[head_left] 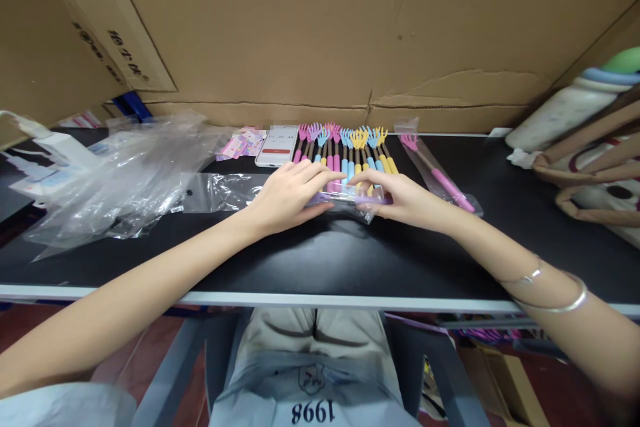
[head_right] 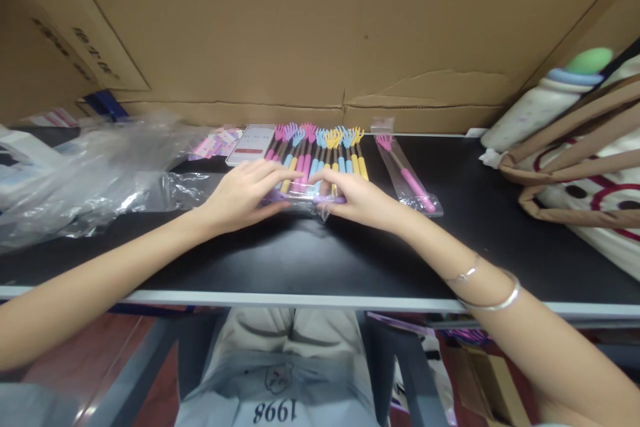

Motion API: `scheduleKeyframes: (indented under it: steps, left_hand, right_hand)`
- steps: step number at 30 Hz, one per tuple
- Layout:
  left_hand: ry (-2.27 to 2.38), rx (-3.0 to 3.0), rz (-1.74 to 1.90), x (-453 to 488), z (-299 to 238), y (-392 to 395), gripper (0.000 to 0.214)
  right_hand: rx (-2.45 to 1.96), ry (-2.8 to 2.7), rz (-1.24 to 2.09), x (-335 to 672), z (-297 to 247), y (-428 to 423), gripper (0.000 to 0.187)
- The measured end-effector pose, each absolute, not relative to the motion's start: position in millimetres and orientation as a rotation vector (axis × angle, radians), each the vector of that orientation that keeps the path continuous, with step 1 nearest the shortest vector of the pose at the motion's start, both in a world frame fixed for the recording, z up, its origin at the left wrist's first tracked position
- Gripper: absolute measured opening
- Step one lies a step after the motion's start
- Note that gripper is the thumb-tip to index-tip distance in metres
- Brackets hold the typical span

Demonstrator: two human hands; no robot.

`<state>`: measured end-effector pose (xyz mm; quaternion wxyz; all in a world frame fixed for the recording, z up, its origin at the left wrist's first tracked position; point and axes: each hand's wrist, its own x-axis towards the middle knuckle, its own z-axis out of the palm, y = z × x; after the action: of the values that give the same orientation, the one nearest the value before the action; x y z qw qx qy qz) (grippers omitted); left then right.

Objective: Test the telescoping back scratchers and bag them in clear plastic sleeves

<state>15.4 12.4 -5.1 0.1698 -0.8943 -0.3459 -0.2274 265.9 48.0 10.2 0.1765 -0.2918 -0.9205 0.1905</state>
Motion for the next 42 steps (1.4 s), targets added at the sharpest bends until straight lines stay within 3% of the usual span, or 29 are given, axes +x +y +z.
scheduleKeyframes:
  steps: [11, 34, 42]
  left_hand:
    - [-1.402, -2.457, -0.679, -3, 11, 17, 0.037]
    - [-1.465, -2.396, -0.618, 4, 8, 13, 0.035]
    - [-1.571, -2.359, -0.689, -3, 16, 14, 0.035]
  right_hand:
    - [-0.894, -2.556, 0.437, 277, 24, 56, 0.030]
    - [-1.038, -2.575, 0.439, 278, 27, 51, 0.044]
    - [-1.048, -2.571, 0.846, 308, 38, 69, 0.038]
